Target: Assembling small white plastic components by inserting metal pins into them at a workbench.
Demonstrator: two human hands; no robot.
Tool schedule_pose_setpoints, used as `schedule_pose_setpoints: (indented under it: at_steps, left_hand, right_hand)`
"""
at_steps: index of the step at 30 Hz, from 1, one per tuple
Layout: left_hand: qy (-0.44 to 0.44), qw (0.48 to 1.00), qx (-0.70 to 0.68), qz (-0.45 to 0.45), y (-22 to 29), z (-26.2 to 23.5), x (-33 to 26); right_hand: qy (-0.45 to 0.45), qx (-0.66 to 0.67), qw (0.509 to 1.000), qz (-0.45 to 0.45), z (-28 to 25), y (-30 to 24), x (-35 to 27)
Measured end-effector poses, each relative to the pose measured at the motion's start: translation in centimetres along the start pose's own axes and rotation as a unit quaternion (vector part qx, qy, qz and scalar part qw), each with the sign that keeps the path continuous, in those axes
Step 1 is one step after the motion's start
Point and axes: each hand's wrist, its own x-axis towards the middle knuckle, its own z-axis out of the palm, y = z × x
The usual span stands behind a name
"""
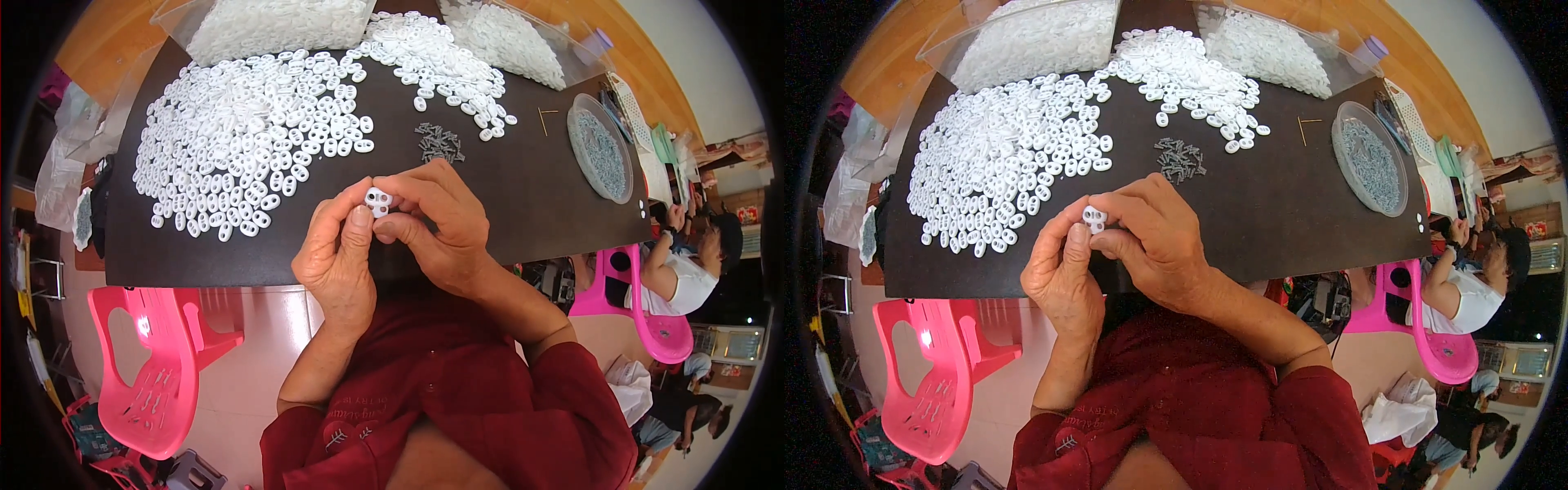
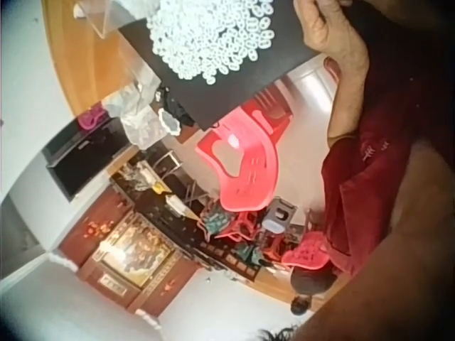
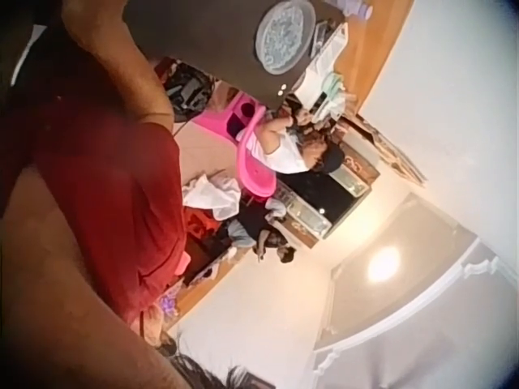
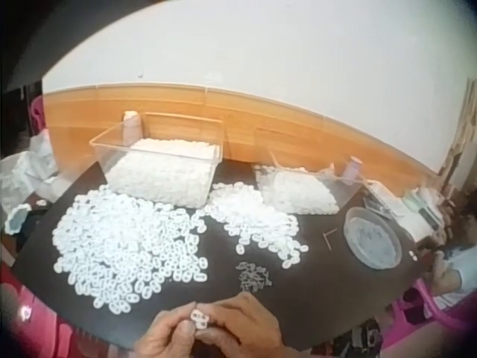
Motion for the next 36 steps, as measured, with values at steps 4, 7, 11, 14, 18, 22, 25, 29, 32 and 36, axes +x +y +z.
schedule_pose_setpoints:
  at_steps: [4, 7, 11, 14, 18, 22, 25, 29, 32, 36]
  left_hand:
    - [0.001, 1.0, -0.003, 0.004, -0.4, 0.0, -0.1]
    - [0.0, 1.0, 0.004, 0.013, -0.6, -0.1, -0.2]
    - [0.009, 1.0, 0.018, 0.024, -0.8, 0.1, -0.1]
    - [0.004, 1.0, 0.008, 0.029, -0.7, 0.0, -0.1]
    - [0.005, 0.999, 0.002, 0.037, -0.8, 0.1, -0.1]
    - [0.005, 0.999, 0.007, 0.036, -0.9, 0.1, -0.2]
    - [0.008, 0.999, 0.005, 0.035, -1.0, 0.1, -0.4]
    - [0.011, 0.999, 0.012, 0.043, -1.1, 0.1, -0.4]
    - [0.018, 0.998, 0.024, 0.057, -1.0, 0.3, -0.3]
    - [0.034, 0.996, 0.047, 0.068, -1.2, 0.3, -0.5]
  right_hand:
    - [0.014, -0.016, 1.0, -0.013, 0.1, 0.1, -0.1]
    - [0.021, 0.002, 1.0, -0.017, 0.3, 0.3, -0.2]
    - [0.026, 0.002, 0.999, -0.023, 0.4, 0.3, -0.3]
    - [0.031, 0.007, 0.999, -0.015, 0.5, 0.0, -0.3]
    - [0.045, 0.017, 0.999, -0.019, 0.7, -0.2, -0.4]
    - [0.055, 0.008, 0.998, -0.034, 0.9, -0.1, -0.5]
    - [0.062, 0.016, 0.997, -0.035, 1.1, 0.1, -0.8]
    - [0.065, 0.008, 0.997, -0.052, 1.3, 0.0, -0.8]
    - [0.074, 0.011, 0.997, -0.032, 1.5, -0.1, -1.0]
    - [0.078, 0.002, 0.996, -0.043, 1.8, -0.2, -1.1]
